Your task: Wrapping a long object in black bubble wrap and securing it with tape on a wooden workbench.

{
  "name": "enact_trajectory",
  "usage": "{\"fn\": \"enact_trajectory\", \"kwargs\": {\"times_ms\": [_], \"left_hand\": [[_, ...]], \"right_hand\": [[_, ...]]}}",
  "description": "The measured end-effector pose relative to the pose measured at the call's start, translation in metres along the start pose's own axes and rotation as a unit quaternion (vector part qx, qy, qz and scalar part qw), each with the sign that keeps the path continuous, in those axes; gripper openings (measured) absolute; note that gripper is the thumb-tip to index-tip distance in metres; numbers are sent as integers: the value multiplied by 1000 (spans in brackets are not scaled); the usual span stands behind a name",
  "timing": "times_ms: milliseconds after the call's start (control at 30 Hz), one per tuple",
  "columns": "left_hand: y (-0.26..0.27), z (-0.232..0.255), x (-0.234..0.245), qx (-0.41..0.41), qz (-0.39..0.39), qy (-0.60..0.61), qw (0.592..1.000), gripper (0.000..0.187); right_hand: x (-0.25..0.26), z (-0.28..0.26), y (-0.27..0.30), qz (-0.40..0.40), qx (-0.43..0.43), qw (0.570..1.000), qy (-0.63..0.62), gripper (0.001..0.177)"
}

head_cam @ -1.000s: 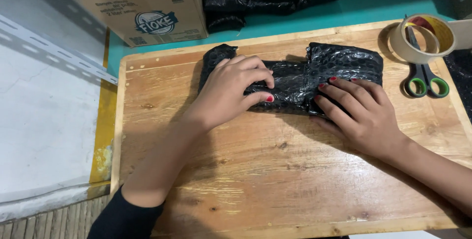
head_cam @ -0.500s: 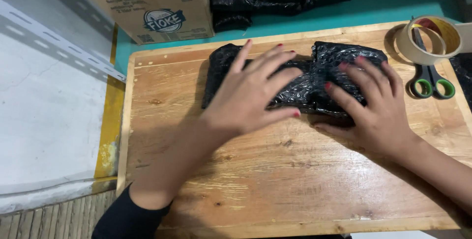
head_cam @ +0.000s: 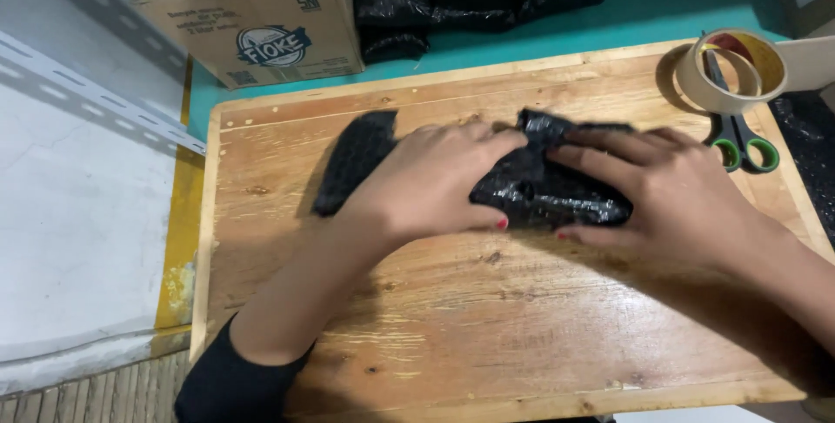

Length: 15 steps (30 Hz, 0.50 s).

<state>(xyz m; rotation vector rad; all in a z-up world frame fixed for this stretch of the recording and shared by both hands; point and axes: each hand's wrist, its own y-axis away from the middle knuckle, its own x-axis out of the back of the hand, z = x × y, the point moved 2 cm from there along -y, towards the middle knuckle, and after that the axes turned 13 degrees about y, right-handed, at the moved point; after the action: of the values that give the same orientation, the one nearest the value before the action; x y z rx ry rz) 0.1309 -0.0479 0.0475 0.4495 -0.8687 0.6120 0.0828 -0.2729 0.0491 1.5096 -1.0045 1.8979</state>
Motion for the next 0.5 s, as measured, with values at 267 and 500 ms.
{"fn": "enact_trajectory", "kwargs": {"times_ms": [267,500], "left_hand": [[45,37,15,84,-112,93,986,74],[21,35,-20,-54,161,46,984,50]], "right_hand": [[10,3,-14,-250,37,958,-136,75],[11,17,-31,-292,-5,937,-192,74]]}}
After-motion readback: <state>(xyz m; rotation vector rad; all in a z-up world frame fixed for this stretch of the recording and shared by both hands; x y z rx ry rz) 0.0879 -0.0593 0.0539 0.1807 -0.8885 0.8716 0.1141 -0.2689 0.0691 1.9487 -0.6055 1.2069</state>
